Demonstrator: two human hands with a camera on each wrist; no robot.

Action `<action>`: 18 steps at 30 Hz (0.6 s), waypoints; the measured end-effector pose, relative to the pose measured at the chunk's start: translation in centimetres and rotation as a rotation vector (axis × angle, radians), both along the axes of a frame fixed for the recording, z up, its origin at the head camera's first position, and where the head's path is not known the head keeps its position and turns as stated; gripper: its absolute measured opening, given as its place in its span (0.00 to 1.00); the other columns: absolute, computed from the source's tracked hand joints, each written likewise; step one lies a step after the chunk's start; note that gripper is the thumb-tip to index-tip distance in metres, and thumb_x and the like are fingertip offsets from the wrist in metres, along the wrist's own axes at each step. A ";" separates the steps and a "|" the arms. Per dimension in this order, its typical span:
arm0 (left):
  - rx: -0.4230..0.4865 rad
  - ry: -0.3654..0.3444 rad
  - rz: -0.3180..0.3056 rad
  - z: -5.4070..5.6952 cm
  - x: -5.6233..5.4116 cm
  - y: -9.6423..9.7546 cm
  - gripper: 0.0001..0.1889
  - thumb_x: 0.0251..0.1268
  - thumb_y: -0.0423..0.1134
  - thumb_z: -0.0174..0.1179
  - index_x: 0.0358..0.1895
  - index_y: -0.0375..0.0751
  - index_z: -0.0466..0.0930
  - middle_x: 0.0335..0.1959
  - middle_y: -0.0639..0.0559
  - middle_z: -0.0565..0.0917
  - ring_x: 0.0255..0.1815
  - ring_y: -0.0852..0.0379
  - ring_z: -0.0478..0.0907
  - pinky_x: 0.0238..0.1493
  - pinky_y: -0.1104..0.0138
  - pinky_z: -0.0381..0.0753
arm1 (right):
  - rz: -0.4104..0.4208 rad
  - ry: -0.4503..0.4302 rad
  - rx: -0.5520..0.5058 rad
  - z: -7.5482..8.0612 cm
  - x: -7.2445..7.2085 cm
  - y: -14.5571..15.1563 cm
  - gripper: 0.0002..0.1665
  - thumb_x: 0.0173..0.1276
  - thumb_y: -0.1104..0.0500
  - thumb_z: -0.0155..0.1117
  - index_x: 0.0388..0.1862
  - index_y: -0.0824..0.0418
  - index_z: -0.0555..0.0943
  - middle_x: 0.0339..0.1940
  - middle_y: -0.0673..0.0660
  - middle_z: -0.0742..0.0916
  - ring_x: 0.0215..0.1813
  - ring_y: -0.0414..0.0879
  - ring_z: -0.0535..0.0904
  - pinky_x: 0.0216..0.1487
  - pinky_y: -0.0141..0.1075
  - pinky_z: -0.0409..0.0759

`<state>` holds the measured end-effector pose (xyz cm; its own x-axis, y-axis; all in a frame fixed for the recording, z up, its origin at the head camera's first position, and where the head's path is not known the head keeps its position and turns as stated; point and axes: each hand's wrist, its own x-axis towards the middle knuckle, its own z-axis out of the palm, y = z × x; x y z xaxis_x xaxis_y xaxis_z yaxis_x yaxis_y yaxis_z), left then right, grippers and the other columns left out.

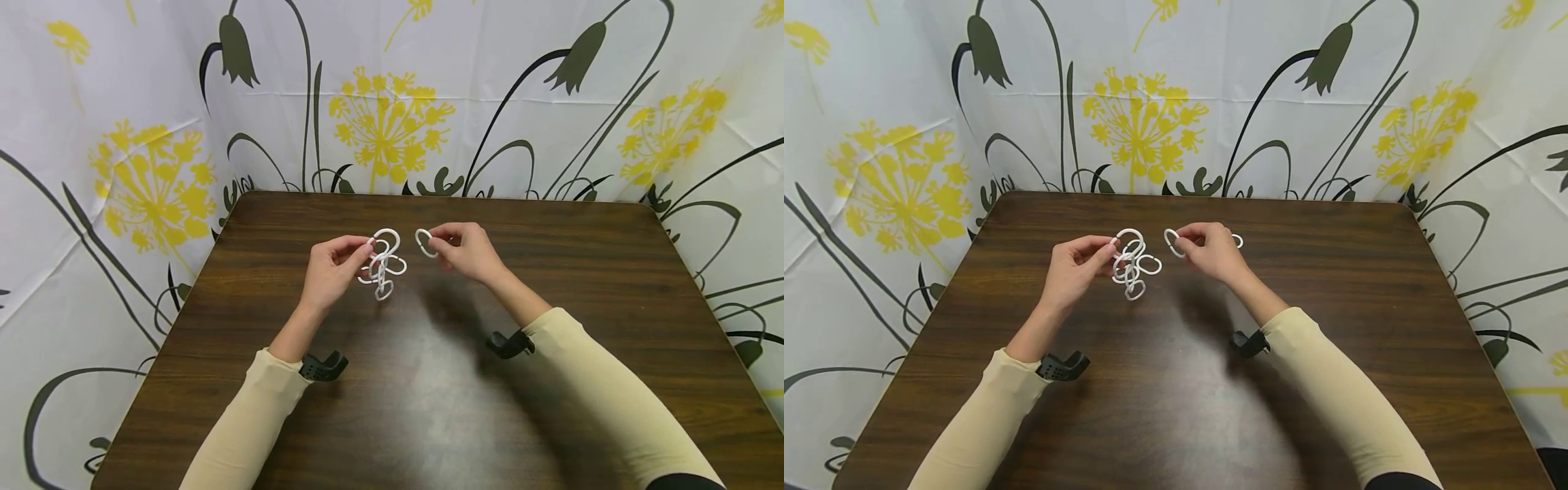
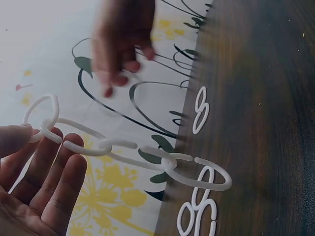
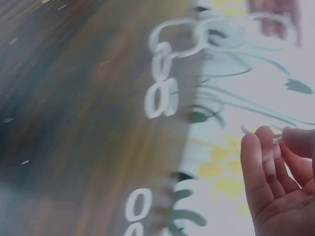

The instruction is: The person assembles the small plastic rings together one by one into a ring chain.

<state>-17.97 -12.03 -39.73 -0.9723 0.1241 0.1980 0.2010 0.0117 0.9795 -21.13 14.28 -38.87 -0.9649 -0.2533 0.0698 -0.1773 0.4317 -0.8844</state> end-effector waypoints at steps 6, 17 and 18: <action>-0.010 0.002 0.009 0.0 0.1 -0.1 0.12 0.77 0.27 0.63 0.53 0.17 0.84 0.28 0.64 0.89 0.28 0.68 0.87 0.32 0.74 0.89 | -0.012 0.051 -0.192 3.0 1.0 -0.7 0.12 0.79 0.64 0.66 0.52 0.73 0.87 0.29 0.56 0.89 0.29 0.40 0.85 0.32 0.37 0.90; -0.008 -0.013 0.000 0.0 0.3 -0.1 0.13 0.76 0.26 0.63 0.55 0.15 0.83 0.29 0.64 0.89 0.30 0.67 0.87 0.32 0.73 0.90 | 0.040 0.120 -0.269 4.7 2.8 -3.1 0.10 0.78 0.67 0.65 0.50 0.74 0.87 0.36 0.66 0.90 0.32 0.43 0.87 0.35 0.39 0.92; -0.009 -0.013 0.002 0.0 0.3 -0.1 0.13 0.76 0.26 0.64 0.55 0.16 0.83 0.30 0.63 0.89 0.30 0.67 0.88 0.32 0.73 0.90 | 0.051 0.118 -0.263 4.6 2.9 -3.3 0.10 0.78 0.67 0.66 0.50 0.73 0.87 0.36 0.67 0.90 0.33 0.46 0.87 0.36 0.40 0.93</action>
<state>-17.68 -12.15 -39.74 -0.9750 0.1239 0.1844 0.1883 0.0210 0.9819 -18.25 10.99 -34.27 -0.9326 -0.2596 0.2508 -0.3014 0.1778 -0.9368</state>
